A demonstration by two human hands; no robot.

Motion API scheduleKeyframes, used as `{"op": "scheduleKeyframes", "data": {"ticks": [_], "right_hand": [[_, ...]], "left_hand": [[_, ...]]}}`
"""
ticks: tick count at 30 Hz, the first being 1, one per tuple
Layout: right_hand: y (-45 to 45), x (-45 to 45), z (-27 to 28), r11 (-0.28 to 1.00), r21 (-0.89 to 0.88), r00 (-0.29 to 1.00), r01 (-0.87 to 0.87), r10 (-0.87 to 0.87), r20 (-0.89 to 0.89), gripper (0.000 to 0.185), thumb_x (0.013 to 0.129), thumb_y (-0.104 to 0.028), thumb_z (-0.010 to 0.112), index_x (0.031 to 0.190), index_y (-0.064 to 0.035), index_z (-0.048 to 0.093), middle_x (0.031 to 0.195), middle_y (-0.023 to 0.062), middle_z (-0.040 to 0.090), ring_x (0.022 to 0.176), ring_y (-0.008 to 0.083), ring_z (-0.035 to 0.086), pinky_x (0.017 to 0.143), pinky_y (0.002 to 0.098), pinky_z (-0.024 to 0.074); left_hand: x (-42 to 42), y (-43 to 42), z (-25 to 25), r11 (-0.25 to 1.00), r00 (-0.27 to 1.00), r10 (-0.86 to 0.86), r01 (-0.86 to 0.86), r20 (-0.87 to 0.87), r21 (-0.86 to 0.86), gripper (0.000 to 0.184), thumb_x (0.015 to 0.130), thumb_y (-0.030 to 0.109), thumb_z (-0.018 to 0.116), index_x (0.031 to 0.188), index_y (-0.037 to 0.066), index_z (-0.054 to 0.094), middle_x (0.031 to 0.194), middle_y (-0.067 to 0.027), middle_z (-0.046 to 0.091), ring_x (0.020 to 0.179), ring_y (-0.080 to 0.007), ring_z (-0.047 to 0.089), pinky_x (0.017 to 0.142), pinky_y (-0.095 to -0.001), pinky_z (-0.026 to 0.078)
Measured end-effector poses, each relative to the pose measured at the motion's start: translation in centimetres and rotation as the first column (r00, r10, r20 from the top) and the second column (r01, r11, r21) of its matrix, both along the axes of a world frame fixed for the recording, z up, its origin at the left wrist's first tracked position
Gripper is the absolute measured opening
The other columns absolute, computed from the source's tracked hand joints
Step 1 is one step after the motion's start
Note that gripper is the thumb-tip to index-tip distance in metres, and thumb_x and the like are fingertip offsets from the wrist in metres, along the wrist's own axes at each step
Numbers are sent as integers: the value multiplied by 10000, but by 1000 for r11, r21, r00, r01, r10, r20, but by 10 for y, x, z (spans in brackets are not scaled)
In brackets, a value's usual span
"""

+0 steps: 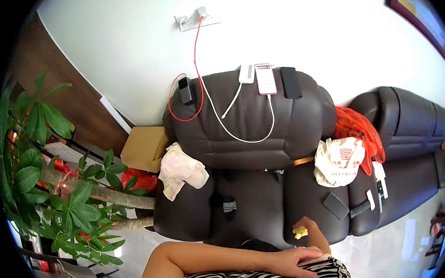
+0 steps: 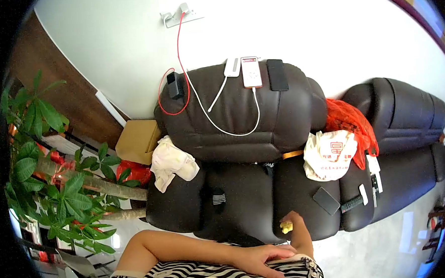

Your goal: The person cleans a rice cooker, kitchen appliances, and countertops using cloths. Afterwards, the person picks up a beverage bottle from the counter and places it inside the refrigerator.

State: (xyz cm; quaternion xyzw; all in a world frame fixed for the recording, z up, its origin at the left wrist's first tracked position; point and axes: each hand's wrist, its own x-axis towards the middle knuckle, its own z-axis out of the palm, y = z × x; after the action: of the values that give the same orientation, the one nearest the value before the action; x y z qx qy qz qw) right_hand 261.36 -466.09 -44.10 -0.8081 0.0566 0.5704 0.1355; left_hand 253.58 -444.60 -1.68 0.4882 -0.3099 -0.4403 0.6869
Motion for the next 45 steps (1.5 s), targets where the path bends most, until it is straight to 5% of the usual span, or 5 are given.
{"op": "scheduleKeyframes", "data": {"ticks": [14, 31, 32, 35, 45], "right_hand": [[115, 47, 0, 927, 125, 934, -354, 358, -10, 267, 703, -293, 725, 789, -40, 713, 771, 94, 691, 715, 231, 678, 648, 375, 541], [247, -106, 55, 525, -33, 521, -851, 850, 80, 329, 745, -379, 676, 804, -58, 713, 804, 98, 693, 724, 216, 673, 640, 349, 540], [269, -126, 59, 490, -41, 484, -871, 869, 105, 331, 745, -379, 676, 804, -55, 712, 804, 100, 692, 723, 217, 673, 640, 350, 540], [347, -189, 73, 404, -62, 385, -913, 900, 205, 338, 744, -380, 678, 805, -49, 709, 804, 107, 691, 720, 219, 672, 639, 351, 540], [613, -431, 114, 58, 19, 61, -998, 916, 396, 363, 742, -384, 683, 806, -27, 700, 805, 130, 687, 712, 227, 670, 636, 356, 540]], "left_hand": [[-7, 43, 5, 983, 928, 182, -174, -326, 53, 372, 832, 232, 689, 1076, -12, 550, 906, -2, 604, 833, -51, 512, 736, -217, 429], [-232, 116, 7, 840, 837, 533, -541, 123, 39, 354, 837, 286, 664, 1017, -8, 587, 860, -56, 600, 816, -118, 528, 734, -261, 424], [-238, 113, -38, 714, 606, 677, -678, 417, -173, 356, 797, 356, 728, 858, 25, 614, 710, -23, 535, 666, -108, 488, 598, -305, 393], [-339, 160, -5, 609, 588, 725, -791, 359, 66, 428, 827, 410, 682, 671, 45, 523, 597, 5, 436, 588, -95, 403, 545, -306, 336], [-543, 297, -4, 176, 115, 918, -976, 379, -130, 418, 862, 402, 634, 653, 66, 501, 582, 4, 390, 544, -111, 348, 531, -317, 322]]}}
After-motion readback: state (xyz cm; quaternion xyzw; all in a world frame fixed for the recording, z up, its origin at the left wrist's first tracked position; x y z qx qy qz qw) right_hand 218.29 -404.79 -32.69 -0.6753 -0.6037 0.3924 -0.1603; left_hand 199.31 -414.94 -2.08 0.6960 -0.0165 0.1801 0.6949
